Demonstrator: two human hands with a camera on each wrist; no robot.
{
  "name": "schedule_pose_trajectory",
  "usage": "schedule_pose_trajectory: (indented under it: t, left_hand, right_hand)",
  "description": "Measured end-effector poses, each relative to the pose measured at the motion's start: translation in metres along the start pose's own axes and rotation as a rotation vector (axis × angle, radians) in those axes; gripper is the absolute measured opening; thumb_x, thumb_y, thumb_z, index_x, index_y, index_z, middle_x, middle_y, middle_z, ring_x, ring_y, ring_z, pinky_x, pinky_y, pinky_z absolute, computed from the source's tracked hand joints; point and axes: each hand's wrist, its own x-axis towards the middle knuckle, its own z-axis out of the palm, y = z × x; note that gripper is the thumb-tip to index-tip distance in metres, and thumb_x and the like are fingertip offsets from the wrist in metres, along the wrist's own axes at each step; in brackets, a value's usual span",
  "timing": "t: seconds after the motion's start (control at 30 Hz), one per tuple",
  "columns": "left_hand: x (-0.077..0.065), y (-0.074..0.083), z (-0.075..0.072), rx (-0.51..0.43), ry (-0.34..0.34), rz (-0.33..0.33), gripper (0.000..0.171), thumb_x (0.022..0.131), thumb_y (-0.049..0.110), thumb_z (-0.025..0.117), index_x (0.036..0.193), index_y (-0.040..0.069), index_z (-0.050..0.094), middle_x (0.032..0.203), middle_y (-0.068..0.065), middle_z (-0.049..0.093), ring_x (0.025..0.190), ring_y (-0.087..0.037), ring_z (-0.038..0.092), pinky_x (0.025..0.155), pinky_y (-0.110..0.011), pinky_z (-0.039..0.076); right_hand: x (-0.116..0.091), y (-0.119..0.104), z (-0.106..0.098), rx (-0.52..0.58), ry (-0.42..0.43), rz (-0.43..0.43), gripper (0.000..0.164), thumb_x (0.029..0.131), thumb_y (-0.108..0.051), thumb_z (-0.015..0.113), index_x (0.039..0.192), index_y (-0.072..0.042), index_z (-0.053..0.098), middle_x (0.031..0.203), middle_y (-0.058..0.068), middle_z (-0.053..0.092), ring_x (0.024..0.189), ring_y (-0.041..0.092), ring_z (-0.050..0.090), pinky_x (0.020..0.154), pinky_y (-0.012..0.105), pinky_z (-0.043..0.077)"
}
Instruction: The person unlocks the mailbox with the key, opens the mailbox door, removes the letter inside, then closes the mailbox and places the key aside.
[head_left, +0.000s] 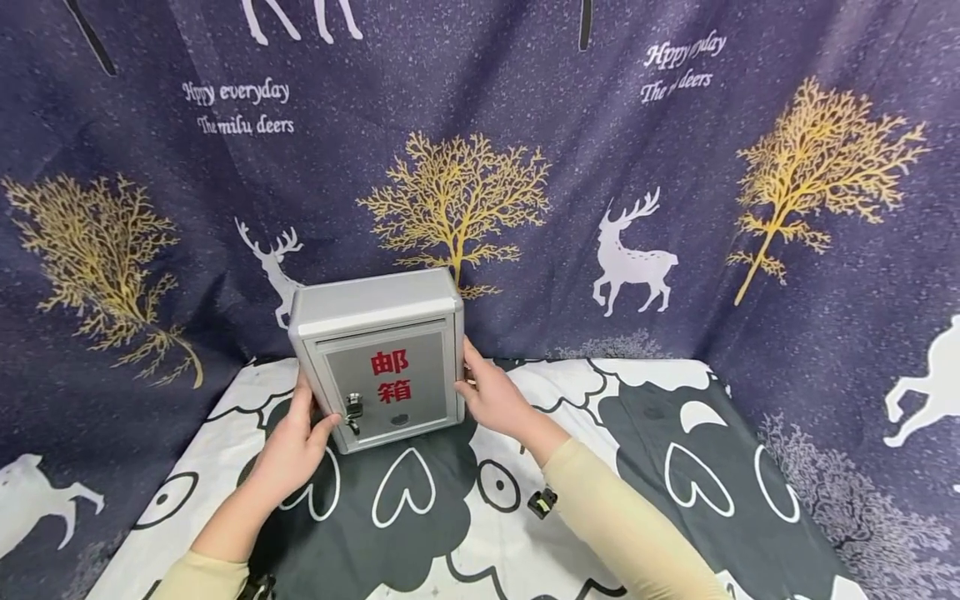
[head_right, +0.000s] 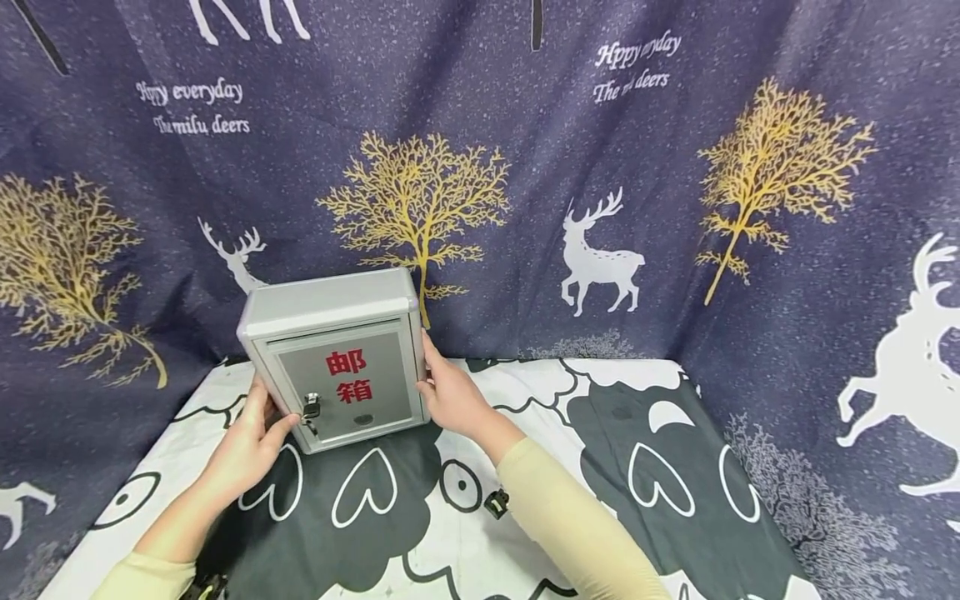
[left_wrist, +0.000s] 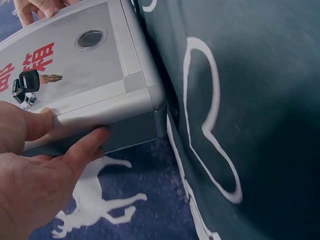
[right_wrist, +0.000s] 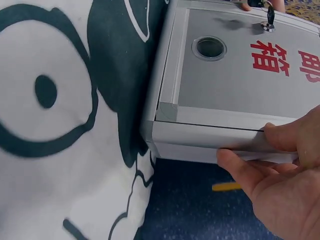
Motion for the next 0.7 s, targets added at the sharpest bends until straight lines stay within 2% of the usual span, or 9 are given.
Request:
schedule_pose_trajectory:
  t: [0.07, 0.1, 0.2, 0.3, 0.5, 0.7]
  left_hand:
    - [0.002, 0.002, 0.004, -0.007, -0.008, 0.007, 0.099, 0.110, -0.002, 0.066, 0.180, 0.013, -0.002, 0.158, -0.042, 0.051, 0.141, -0.055, 0.058, 0.103, 0.001, 0.028]
    - [0.004, 0.004, 0.006, -0.011, -0.018, 0.010, 0.099, 0.110, -0.002, 0.065, 0.180, 0.013, -0.003, 0.158, -0.041, 0.050, 0.141, -0.055, 0.057, 0.107, -0.005, 0.034]
    - [0.010, 0.006, 0.013, -0.019, -0.042, 0.023, 0.099, 0.110, -0.003, 0.065, 0.180, 0.012, -0.004, 0.159, -0.041, 0.050, 0.142, -0.054, 0.058, 0.111, -0.034, 0.052]
    - [0.015, 0.009, 0.021, -0.020, -0.071, 0.022, 0.099, 0.110, -0.003, 0.065, 0.180, 0.011, -0.005, 0.158, -0.041, 0.051, 0.142, -0.054, 0.058, 0.106, -0.065, 0.051]
    - [0.022, 0.013, 0.040, -0.064, -0.111, 0.019, 0.100, 0.111, -0.001, 0.065, 0.179, 0.010, -0.007, 0.164, -0.039, 0.046, 0.145, -0.053, 0.054, 0.110, -0.068, 0.050]
    - [0.031, 0.018, 0.056, -0.108, -0.132, 0.073, 0.099, 0.111, -0.001, 0.065, 0.180, 0.010, -0.006, 0.163, -0.038, 0.047, 0.143, -0.053, 0.057, 0.103, -0.067, 0.055]
  right_hand:
    - [-0.005, 0.002, -0.004, 0.007, 0.007, 0.009, 0.084, 0.112, 0.000, 0.062, 0.177, 0.002, 0.010, 0.152, 0.029, 0.060, 0.136, 0.042, 0.067, 0.110, 0.047, 0.058]
    - [-0.008, 0.003, -0.006, 0.011, 0.015, 0.012, 0.084, 0.112, 0.001, 0.062, 0.177, 0.002, 0.009, 0.153, 0.029, 0.059, 0.135, 0.042, 0.068, 0.110, 0.047, 0.058]
    - [-0.016, 0.005, -0.013, 0.000, 0.033, 0.022, 0.085, 0.112, 0.002, 0.063, 0.178, 0.001, 0.009, 0.154, 0.029, 0.059, 0.133, 0.043, 0.069, 0.108, 0.047, 0.059]
    - [-0.025, 0.007, -0.020, -0.029, 0.052, 0.024, 0.089, 0.110, 0.002, 0.064, 0.179, -0.002, 0.008, 0.157, 0.028, 0.058, 0.131, 0.043, 0.070, 0.106, 0.046, 0.061]
    - [-0.042, 0.011, -0.032, -0.035, 0.093, 0.046, 0.091, 0.109, 0.004, 0.065, 0.180, -0.007, 0.009, 0.151, 0.028, 0.062, 0.129, 0.044, 0.071, 0.101, 0.046, 0.063]
    - [-0.057, 0.021, -0.044, -0.036, 0.113, 0.098, 0.091, 0.110, 0.000, 0.065, 0.180, -0.010, 0.009, 0.162, 0.027, 0.054, 0.133, 0.043, 0.069, 0.102, 0.044, 0.063]
